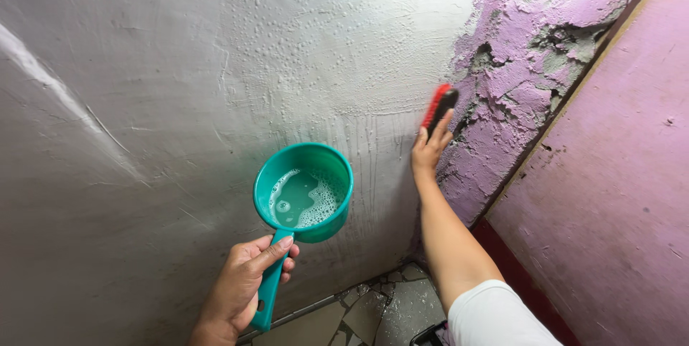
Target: The person prepares a cleaning solution by mixing water and liquid soap in a green cup. They then use a red scrub brush to clean a section of a white wall, repeatedly dipping the brush into the soapy water and scrubbing the surface.
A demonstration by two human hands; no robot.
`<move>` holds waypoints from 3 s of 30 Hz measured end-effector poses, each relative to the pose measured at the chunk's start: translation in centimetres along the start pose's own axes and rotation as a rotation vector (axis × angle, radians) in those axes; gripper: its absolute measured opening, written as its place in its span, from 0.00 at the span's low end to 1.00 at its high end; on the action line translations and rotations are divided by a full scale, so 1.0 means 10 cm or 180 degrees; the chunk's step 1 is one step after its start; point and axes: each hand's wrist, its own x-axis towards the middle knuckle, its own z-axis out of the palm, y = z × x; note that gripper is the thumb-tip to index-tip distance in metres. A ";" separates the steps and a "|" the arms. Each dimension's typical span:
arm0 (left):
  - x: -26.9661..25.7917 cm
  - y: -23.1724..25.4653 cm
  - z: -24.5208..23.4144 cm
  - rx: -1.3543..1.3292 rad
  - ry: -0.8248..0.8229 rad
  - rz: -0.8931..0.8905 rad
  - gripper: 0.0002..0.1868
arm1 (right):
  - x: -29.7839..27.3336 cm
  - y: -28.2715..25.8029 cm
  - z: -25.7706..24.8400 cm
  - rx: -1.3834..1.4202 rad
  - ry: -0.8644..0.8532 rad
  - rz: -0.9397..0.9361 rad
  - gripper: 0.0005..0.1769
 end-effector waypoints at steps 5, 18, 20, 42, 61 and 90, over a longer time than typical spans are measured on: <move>0.08 0.00 0.09 0.0054 -0.0040 -0.0072 0.16 | 0.01 -0.14 0.20 0.0131 0.0337 0.0506 0.46; 0.30 0.01 0.37 0.0055 -0.0302 -0.0117 0.14 | 0.10 0.06 -0.18 -0.0022 -0.0052 0.0483 0.47; 0.34 0.01 0.42 0.0060 -0.0275 -0.0156 0.14 | 0.00 -0.13 -0.17 -0.0101 -0.0298 0.0026 0.47; 0.78 -0.51 0.71 0.0216 -0.0251 0.0099 0.10 | 0.35 -2.17 -1.25 -0.1502 -0.3627 -0.3409 0.18; 0.30 -0.53 0.20 0.0069 0.0358 0.0031 0.11 | 0.47 -1.91 -0.18 0.0715 -0.1160 -0.2802 0.35; -0.24 -0.57 -0.27 -0.0013 0.0908 0.0094 0.15 | -0.42 -0.63 0.02 0.0016 -0.0297 -0.1041 0.40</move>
